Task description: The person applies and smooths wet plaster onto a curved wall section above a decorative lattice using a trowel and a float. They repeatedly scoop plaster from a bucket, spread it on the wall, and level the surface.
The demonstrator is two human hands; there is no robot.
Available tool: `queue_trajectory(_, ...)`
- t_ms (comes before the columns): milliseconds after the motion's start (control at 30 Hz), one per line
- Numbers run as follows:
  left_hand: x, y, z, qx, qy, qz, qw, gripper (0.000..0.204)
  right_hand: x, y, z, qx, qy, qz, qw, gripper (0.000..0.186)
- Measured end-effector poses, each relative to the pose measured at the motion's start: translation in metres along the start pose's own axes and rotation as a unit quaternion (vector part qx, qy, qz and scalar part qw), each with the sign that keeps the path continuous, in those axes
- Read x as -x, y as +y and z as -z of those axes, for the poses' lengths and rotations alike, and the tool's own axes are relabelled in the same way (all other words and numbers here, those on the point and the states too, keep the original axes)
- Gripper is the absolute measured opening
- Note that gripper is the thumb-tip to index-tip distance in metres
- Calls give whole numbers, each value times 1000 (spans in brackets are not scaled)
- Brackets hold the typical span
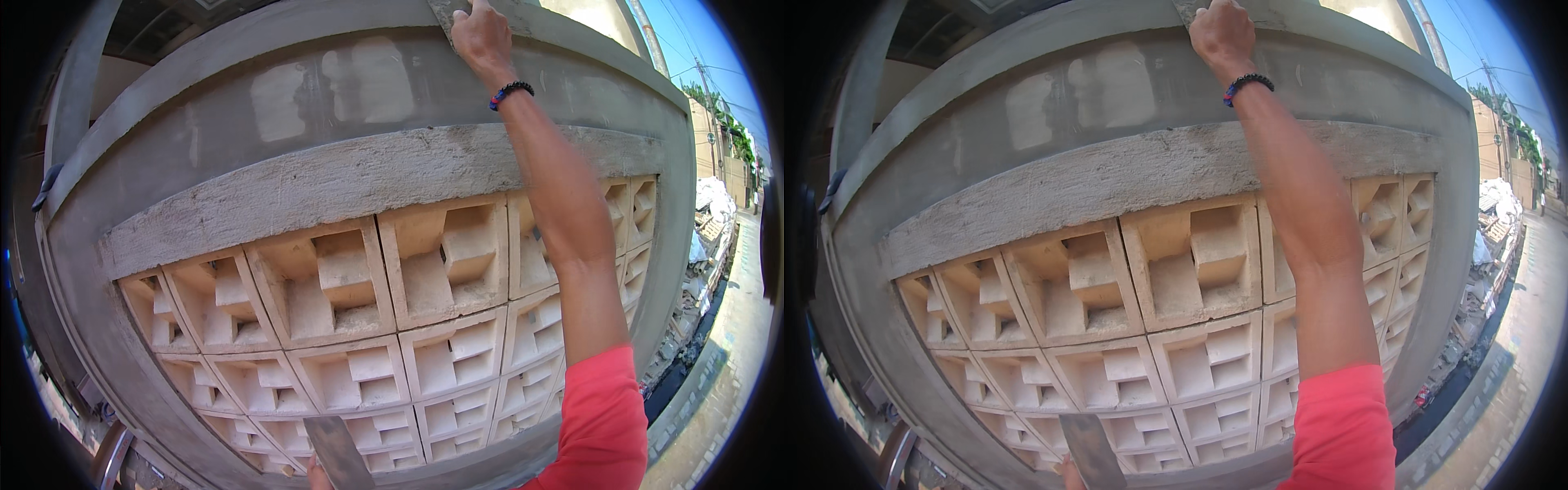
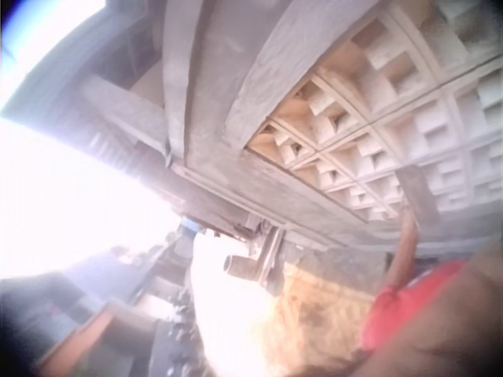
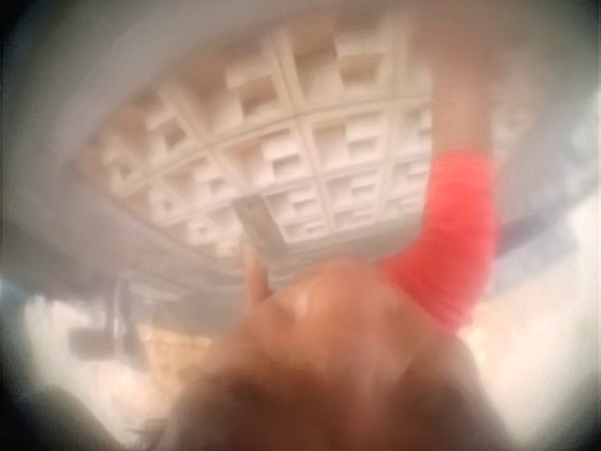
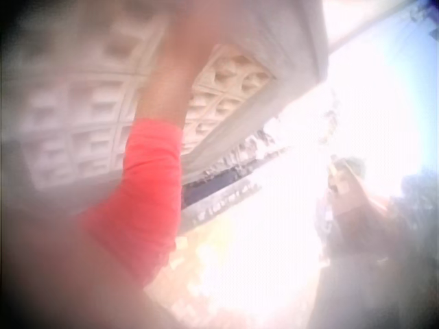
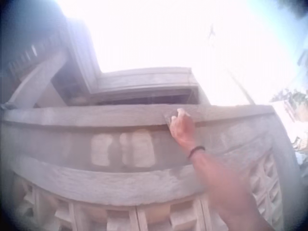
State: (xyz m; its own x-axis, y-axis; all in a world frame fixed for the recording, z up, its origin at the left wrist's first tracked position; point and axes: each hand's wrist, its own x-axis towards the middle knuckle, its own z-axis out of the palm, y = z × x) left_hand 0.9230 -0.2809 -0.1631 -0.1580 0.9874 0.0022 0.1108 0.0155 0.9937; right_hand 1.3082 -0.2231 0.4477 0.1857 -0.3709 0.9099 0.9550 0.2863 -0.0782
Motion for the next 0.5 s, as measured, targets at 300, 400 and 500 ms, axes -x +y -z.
queue_trajectory(300, -6, -13, -5, 128, -18, 18, 992, 43, -54, 113, 53, 67, 88, -101, 989, 37)
queue_trajectory(400, -4, -14, 3, 142, -7, 25, 990, 43, -49, 124, 54, 104, 45, -130, 985, 40)
queue_trajectory(500, -8, -17, 9, 151, -8, 29, 988, 43, -40, 99, 38, 90, 19, -87, 992, 43)
